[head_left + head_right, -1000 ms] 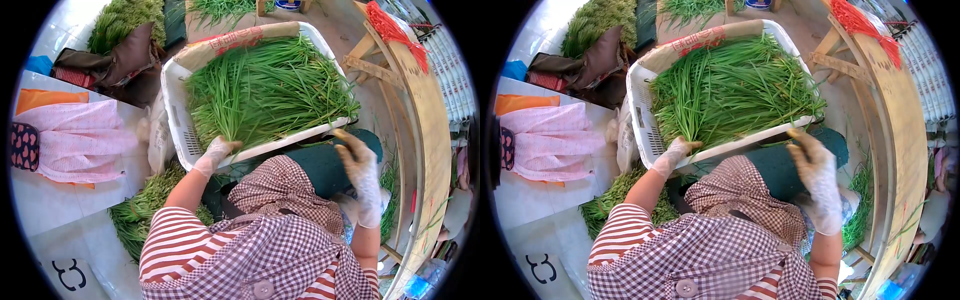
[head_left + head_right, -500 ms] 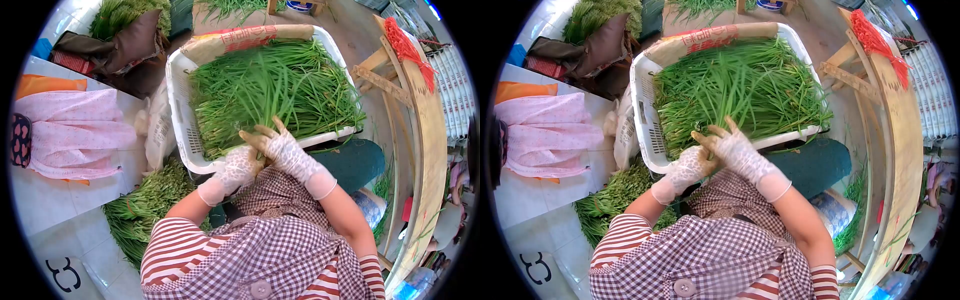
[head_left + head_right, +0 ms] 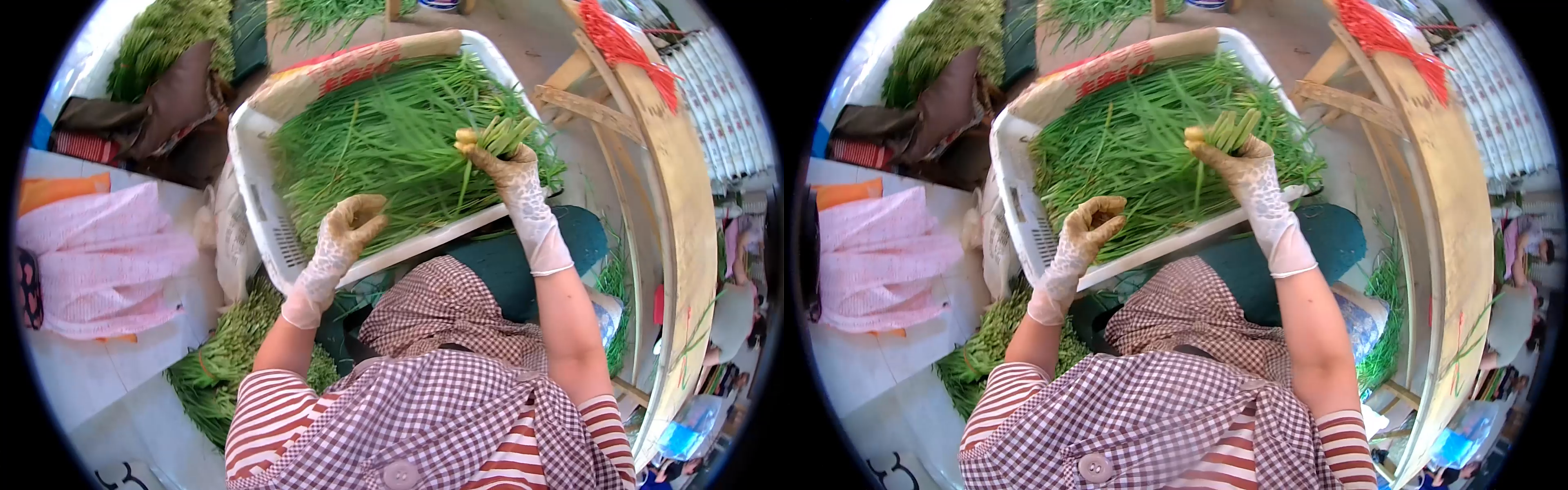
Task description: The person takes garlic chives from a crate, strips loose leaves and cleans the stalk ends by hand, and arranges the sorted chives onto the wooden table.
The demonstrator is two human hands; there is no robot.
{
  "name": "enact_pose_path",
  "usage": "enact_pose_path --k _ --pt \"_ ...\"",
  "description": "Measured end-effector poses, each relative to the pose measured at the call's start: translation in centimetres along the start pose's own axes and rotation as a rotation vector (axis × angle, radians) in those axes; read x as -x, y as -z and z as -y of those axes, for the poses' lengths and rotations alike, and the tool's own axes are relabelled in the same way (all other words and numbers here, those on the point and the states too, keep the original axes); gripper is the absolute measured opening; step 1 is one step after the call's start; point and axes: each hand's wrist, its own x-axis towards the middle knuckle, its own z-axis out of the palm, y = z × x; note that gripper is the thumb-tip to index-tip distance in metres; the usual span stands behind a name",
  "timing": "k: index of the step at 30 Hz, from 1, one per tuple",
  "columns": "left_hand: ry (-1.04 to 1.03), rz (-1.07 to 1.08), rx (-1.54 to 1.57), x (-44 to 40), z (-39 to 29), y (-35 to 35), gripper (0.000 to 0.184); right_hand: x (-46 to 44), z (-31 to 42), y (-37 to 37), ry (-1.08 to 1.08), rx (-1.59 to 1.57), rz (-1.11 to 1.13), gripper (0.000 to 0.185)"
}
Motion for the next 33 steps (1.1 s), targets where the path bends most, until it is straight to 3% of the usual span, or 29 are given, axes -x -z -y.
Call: enact_pose_path --k 3,5,6,7,9,10,11,12,14,17,19,20,21,24,25,26,27,28,29,30,32,33 --pt "-0.48 -0.104 -0.399 -0.4 -4.1 -2.6 0.053 0.2 2.3 -0.5 0.111 -0.176 -0.153 0.03" --pt "-0.92 -0.194 -0.529 -0.4 -9.3 -3.5 0.079 2.0 5.9 -1.4 0.078 -0.251 -0.19 0.032" --pt "-1.001 -0.262 -0.623 0.7 -12.4 -3.9 0.101 3.4 7.5 -1.8 0.057 -0.292 -0.213 0.033" --pt "-1.025 -0.202 -0.524 1.0 -14.2 -5.0 0.105 4.7 8.4 -2.3 0.05 -0.326 -0.205 0.035" --pt "-0.776 0.114 -0.425 1.0 -14.6 -6.8 0.105 7.6 9.9 -2.9 0.049 -0.452 -0.162 0.039" --pt "-0.508 0.36 -0.428 0.6 -14.1 -7.6 0.101 8.4 10.2 -2.0 0.073 -0.572 -0.149 0.041" --pt "-0.007 0.781 0.1 0.6 -15.0 -9.1 0.086 9.2 10.5 -0.5 0.11 -0.687 -0.137 0.042" --pt "0.277 0.983 0.078 0.3 -14.8 -9.6 0.069 10.3 10.6 1.4 0.151 -0.799 -0.125 0.044" --pt "0.403 1.158 0.204 1.0 -12.7 -12.0 0.046 12.8 10.2 7.1 0.241 -0.649 -0.304 0.043" --pt "0.485 1.146 0.245 2.2 -12.7 -15.9 0.046 17.8 9.3 13.8 0.426 -0.64 -0.421 0.03" --pt "0.635 1.19 0.222 4.1 -12.1 -17.5 0.046 23.1 9.6 16.7 0.365 -0.553 -0.667 0.028" --pt "0.582 1.194 0.174 2.9 -11.8 -18.7 0.047 24.1 8.8 19.5 0.426 -0.564 -0.739 0.028" --pt "0.513 1.194 0.123 1.9 -11.6 -21.1 0.047 25.3 6.9 23.9 0.526 -0.318 -0.958 0.025" --pt "0.45 1.185 0.003 1.3 -10.8 -24.2 0.048 28.9 8.2 23.6 0.369 0.387 -1.176 0.027" --pt "0.449 1.192 -0.032 1.4 -10.8 -25.2 0.048 29.5 8.9 22.1 0.323 0.287 -1.101 0.032" --pt "0.462 1.2 -0.06 1.9 -10.7 -25.9 0.048 29.6 9.1 20.8 0.147 0.068 -1.039 0.041" --pt "0.456 1.204 -0.107 2.1 -10.6 -27.0 0.048 29.2 7.7 20.7 0.079 0.244 -1.018 0.05" --pt "0.428 1.221 -0.154 2.4 -10.4 -28.2 0.048 28.8 8.0 19.3 0.06 0.156 -0.944 0.06" --pt "0.401 1.238 -0.196 2.8 -10.1 -29.2 0.048 28.0 6.5 19.4 0.093 0.209 -0.909 0.056" --pt "0.376 1.253 -0.234 3.0 -10.0 -29.9 0.049 28.2 6.2 19.5 -0.024 0.257 -0.874 0.043" --pt "0.435 1.318 -0.196 3.0 -10.2 -30.6 0.049 27.9 4.4 20.7 0.187 0.555 -0.99 0.025" --pt "0.474 1.345 -0.169 3.2 -10.2 -30.6 0.05 28.8 4.6 21.2 0.061 0.262 -1.049 0.024"
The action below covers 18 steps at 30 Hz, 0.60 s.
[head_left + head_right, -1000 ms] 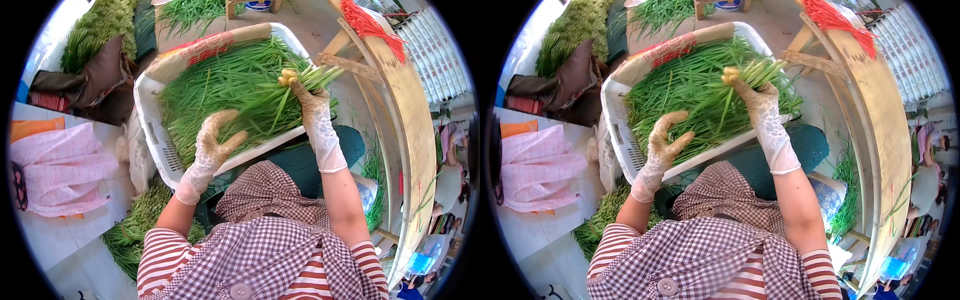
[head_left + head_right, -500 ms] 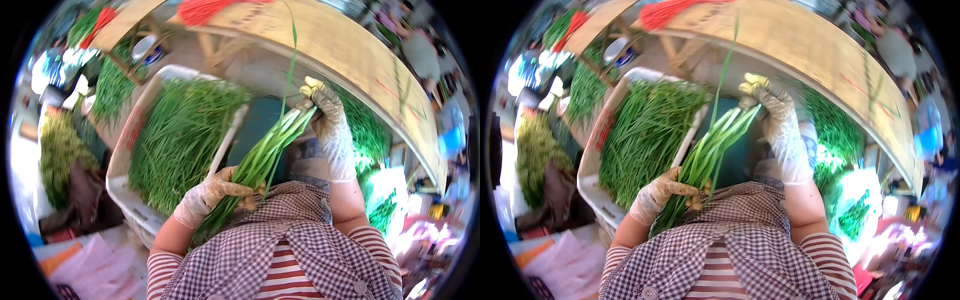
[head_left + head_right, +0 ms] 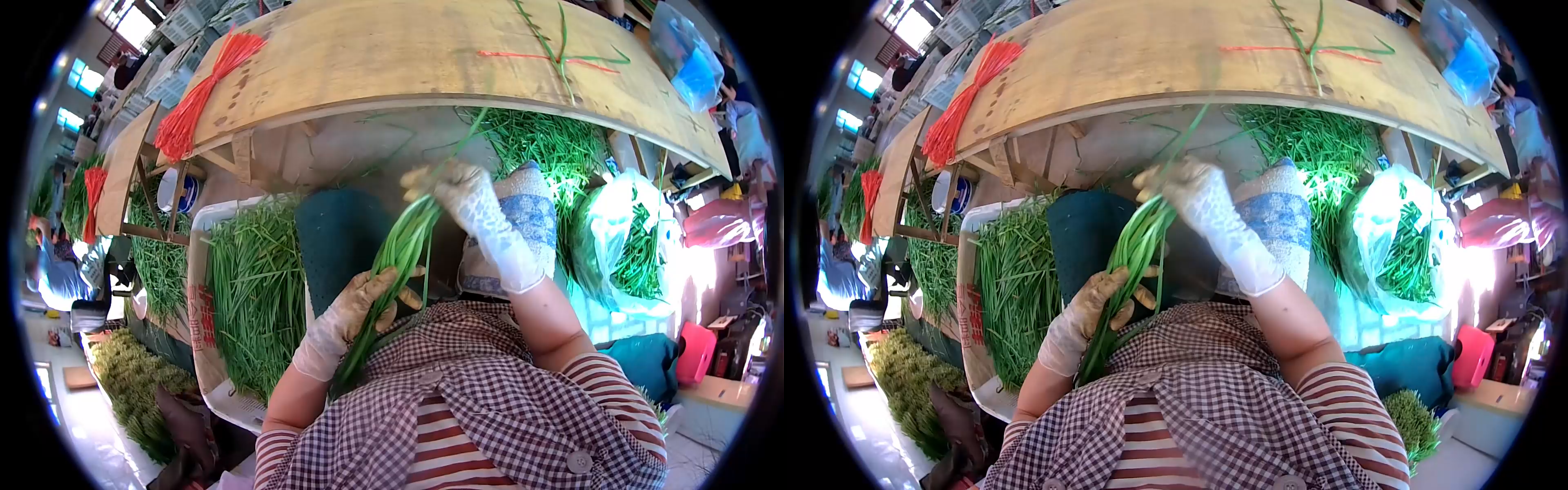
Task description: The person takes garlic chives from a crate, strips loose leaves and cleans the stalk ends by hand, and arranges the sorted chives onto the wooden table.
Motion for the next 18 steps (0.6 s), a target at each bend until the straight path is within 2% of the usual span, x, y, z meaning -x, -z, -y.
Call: enact_pose_path --k 1,2,3,5,6,8,9,11,14,17,18 --pt "0.011 0.034 0.031 0.0 0.0 -0.1 0.051 -0.2 0.2 1.2 -0.244 -0.183 -0.029 0.022" --pt "-0.006 0.026 -0.029 0.0 0.4 0.0 0.058 -0.8 -2.1 2.6 0.04 -0.285 -0.13 0.022" --pt "-0.032 0.019 0.026 0.1 0.8 0.0 0.061 -1.0 -1.3 4.3 -0.099 -0.079 -0.251 0.027" --pt "-0.093 0.006 0.147 0.4 1.5 0.2 0.065 -1.4 -2.3 6.6 0.031 0.139 -0.302 0.032" --pt "-0.061 0.09 0.18 0.4 1.6 1.3 0.074 -1.2 -2.1 6.4 -0.075 -0.024 -0.24 0.032" --pt "-0.133 -0.016 0.21 0.3 2.0 0.7 0.073 0.3 -0.7 5.1 -0.294 -0.355 -0.11 0.031" --pt "-0.169 -0.067 0.224 0.2 2.0 0.1 0.073 1.4 0.5 4.8 -0.35 -0.182 0.069 0.032" --pt "-0.17 -0.055 0.294 -0.1 2.0 0.1 0.074 2.0 -0.5 2.6 -0.275 -0.554 0.227 0.027" --pt "-0.188 -0.1 0.473 -0.1 1.7 0.1 0.078 2.5 -0.1 1.7 -0.233 -0.485 0.223 0.025" --pt "-0.285 -0.067 0.486 0.8 0.5 -0.1 0.081 3.1 0.2 1.2 -0.207 -0.552 0.21 0.024" --pt "-0.326 -0.031 0.452 0.7 0.7 0.1 0.073 3.2 0.1 1.2 -0.195 -0.532 0.213 0.024"
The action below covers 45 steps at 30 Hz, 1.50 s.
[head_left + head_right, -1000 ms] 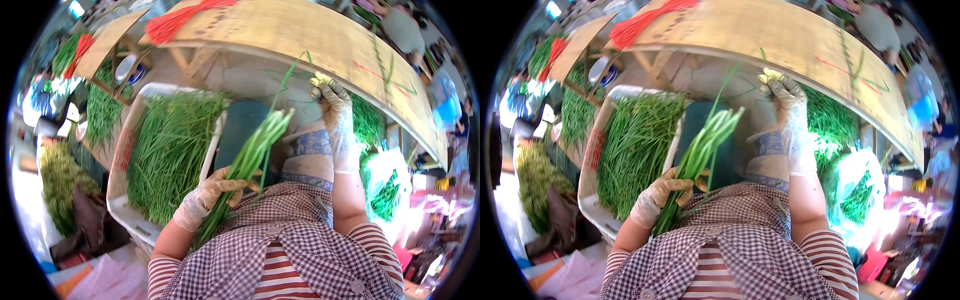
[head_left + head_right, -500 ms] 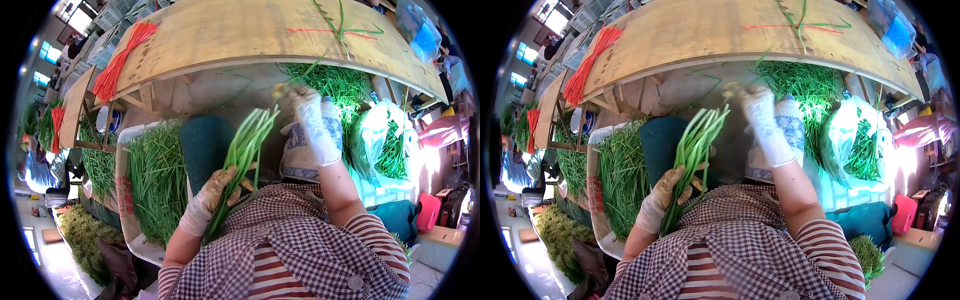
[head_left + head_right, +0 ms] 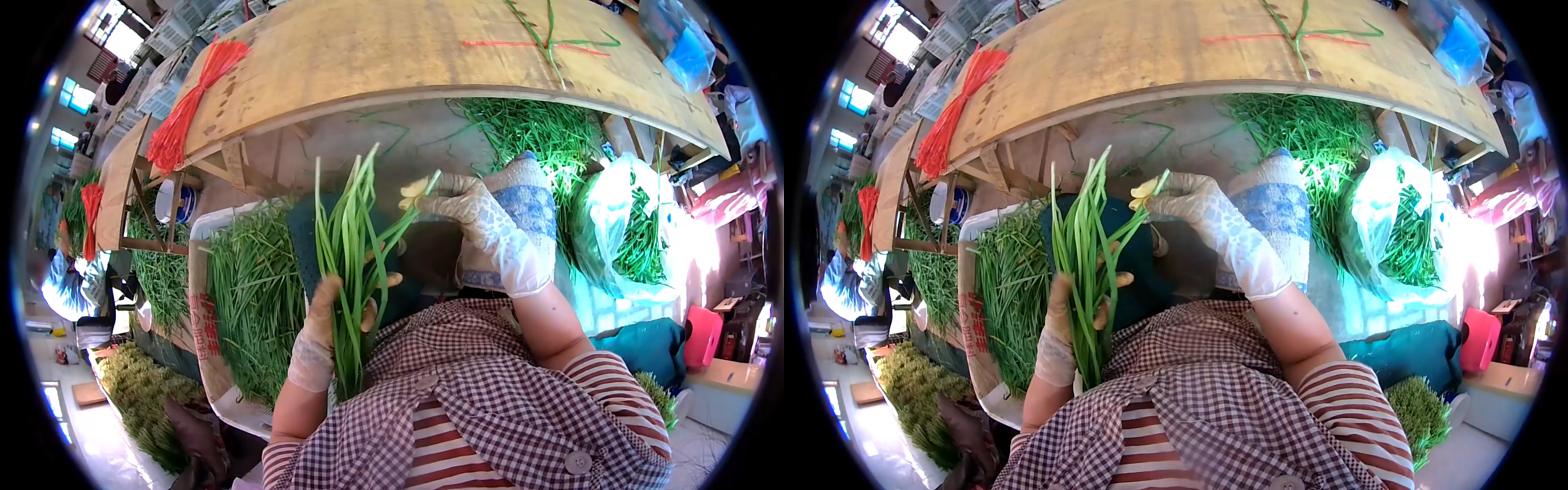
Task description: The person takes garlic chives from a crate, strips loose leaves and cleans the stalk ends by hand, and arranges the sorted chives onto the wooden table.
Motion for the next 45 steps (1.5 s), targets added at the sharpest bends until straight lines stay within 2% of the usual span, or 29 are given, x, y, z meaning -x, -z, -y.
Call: enact_pose_path --k 2,3,4,7,8,11,12,13,14,15,17,19,22,23,26,29,32,35,36,39,40,43,44,45 --pt "0.072 -0.047 -0.236 0.3 -1.0 0.9 0.066 0.1 -0.4 0.4 0.012 0.044 0.008 0.025" --pt "0.107 -0.072 -0.353 0.4 -1.3 1.0 0.064 0.0 -0.6 0.7 0.051 0.167 0.008 0.025" --pt "0.109 -0.201 -0.391 0.6 -1.3 0.6 0.056 -0.1 -1.0 1.2 0.087 0.289 0.009 0.025" --pt "0.129 -0.189 -0.496 0.5 -1.5 1.1 0.05 0.2 -0.7 1.8 0.092 0.542 0.013 0.022" --pt "0.129 -0.171 -0.506 0.6 -1.4 1.3 0.042 0.2 -0.5 2.0 0.077 0.608 0.014 0.021" --pt "0.171 -0.144 -0.493 0.9 -1.9 1.2 0.026 -0.4 -0.3 3.4 0.173 0.758 -0.204 0.017" --pt "0.15 -0.159 -0.465 1.2 -2.0 1.2 0.026 0.3 2.6 2.7 -0.058 0.566 -0.337 0.017" --pt "0.128 -0.176 -0.436 1.6 -2.1 1.2 0.026 0.2 3.8 3.3 -0.051 0.692 -0.517 0.016" --pt "0.105 -0.192 -0.408 1.9 -2.1 1.3 0.027 -2.1 -0.1 9.0 0.277 0.837 -0.651 0.015" --pt "0.103 -0.193 -0.404 2.2 -2.1 1.6 0.027 -2.6 0.1 11.2 0.329 0.932 -0.739 0.02" --pt "0.094 -0.196 -0.396 2.4 -2.0 2.2 0.028 -1.5 1.3 11.5 0.482 1.152 -0.738 0.03" --pt "0.109 -0.174 -0.42 2.0 -1.8 1.6 0.029 -0.8 2.2 7.2 0.462 0.73 -0.444 0.036" --pt "0.159 -0.1 -0.412 1.5 -1.0 1.3 0.03 -0.3 2.4 1.9 0.11 0.405 -0.176 0.046" --pt "0.176 -0.068 -0.404 1.3 -0.9 1.1 0.031 -0.1 3.0 0.5 0.065 0.372 -0.049 0.047" --pt "0.214 -0.078 -0.489 1.2 -1.0 -0.1 0.033 -0.8 1.8 -0.2 -0.026 -0.028 0.059 0.045" --pt "0.186 -0.05 -0.536 1.3 -1.1 1.0 0.036 -0.1 3.4 0.1 -0.06 0.113 0.095 0.033" --pt "0.179 -0.079 -0.583 1.5 -1.6 1.7 0.036 -0.6 3.0 1.3 0.042 0.241 0.235 0.023" --pt "0.2 -0.117 -0.657 1.6 -1.7 1.4 0.033 -0.6 3.9 1.8 -0.03 0.445 0.363 0.022" --pt "0.206 -0.125 -0.686 1.5 -1.7 1.3 0.032 -0.2 4.6 1.2 -0.068 0.599 0.347 0.024" --pt "0.171 -0.154 -0.672 1.2 -1.6 0.9 0.032 -0.1 4.8 0.4 -0.215 0.749 0.41 0.026" --pt "0.198 -0.124 -0.623 1.2 -1.7 1.1 0.032 0.1 5.0 0.4 -0.164 0.73 0.419 0.025" --pt "0.255 -0.046 -0.474 1.6 -1.8 2.2 0.033 -0.4 3.1 2.2 0.108 0.68 0.361 0.025" --pt "0.263 -0.032 -0.422 1.7 -1.9 2.5 0.035 0.3 4.0 2.5 0.075 0.712 0.236 0.026" --pt "0.267 -0.018 -0.371 1.9 -1.9 2.7 0.037 -0.4 3.5 4.2 -0.121 0.597 0.167 0.03"
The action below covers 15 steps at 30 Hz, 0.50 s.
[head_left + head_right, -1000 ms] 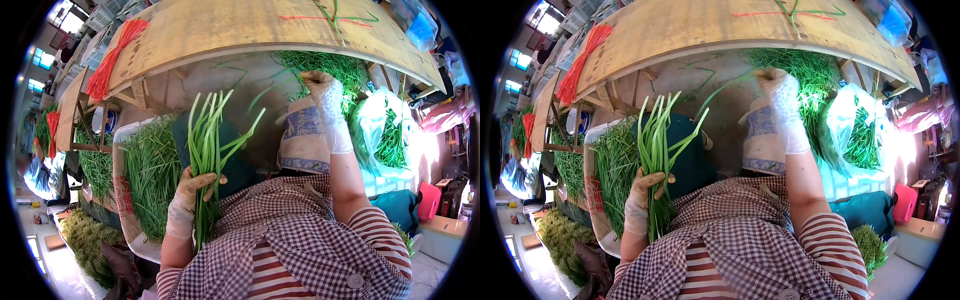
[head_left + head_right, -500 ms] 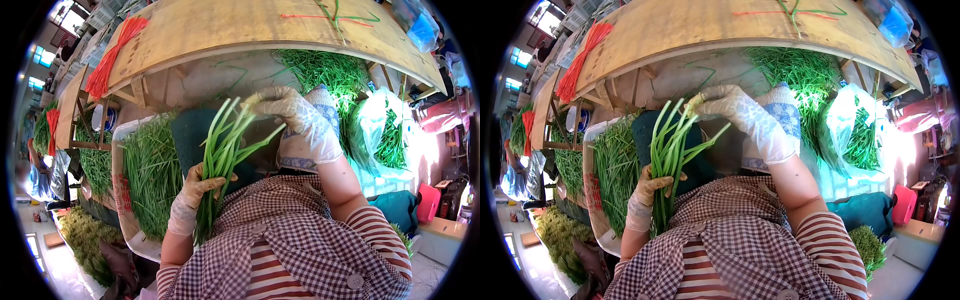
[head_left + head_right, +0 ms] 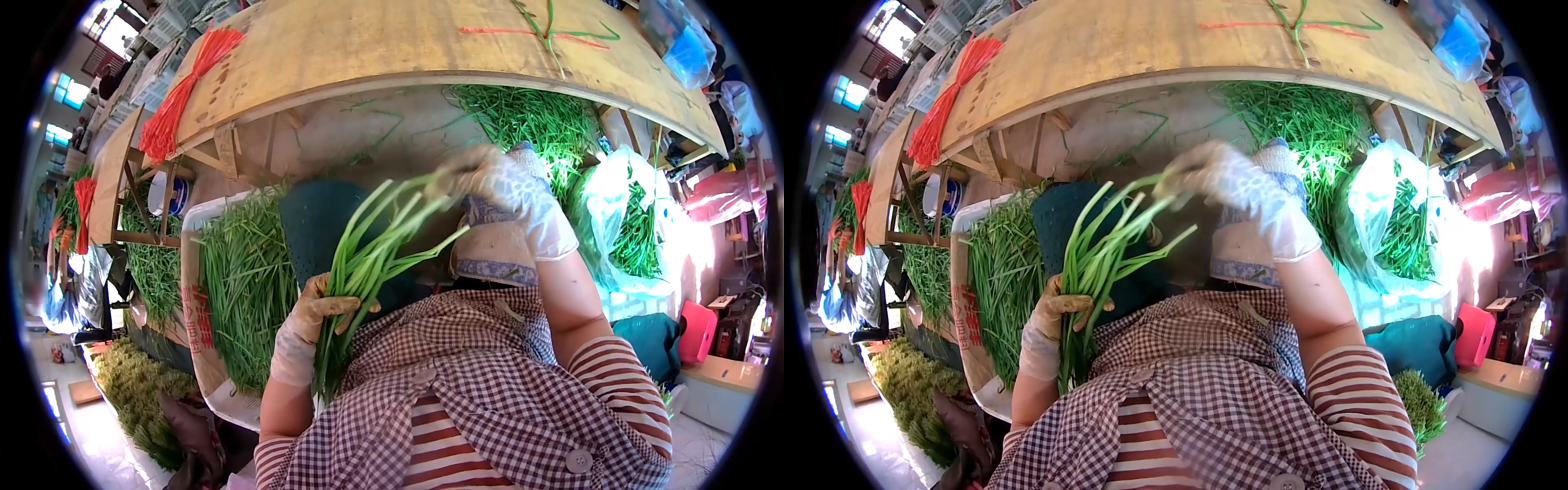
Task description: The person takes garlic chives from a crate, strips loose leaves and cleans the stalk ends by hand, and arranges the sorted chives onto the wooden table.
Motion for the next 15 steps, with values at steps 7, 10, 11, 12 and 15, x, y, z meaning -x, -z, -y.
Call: enact_pose_path --k 7,10,11,12,15 --pt "-0.02 -0.001 -0.113 -0.3 -0.2 -1.1 0.041 0.2 2.3 -0.8 0.143 0.082 0.079 0.037" --pt "-0.026 0.022 -0.101 -0.6 0.5 -0.6 0.044 -1.3 0.7 -1.9 0.07 -0.347 0.477 0.035" --pt "-0.019 0.038 -0.062 -0.6 0.7 -0.5 0.046 -1.1 0.5 -2.0 0.116 -0.319 0.43 0.034" --pt "-0.012 0.052 -0.022 -0.6 0.9 -0.4 0.048 -0.9 0.4 -2.1 0.162 -0.29 0.385 0.034" --pt "-0.031 0.078 0.121 -0.3 1.7 0.1 0.054 -0.7 -1.4 -1.0 0.247 -0.674 0.107 0.035"
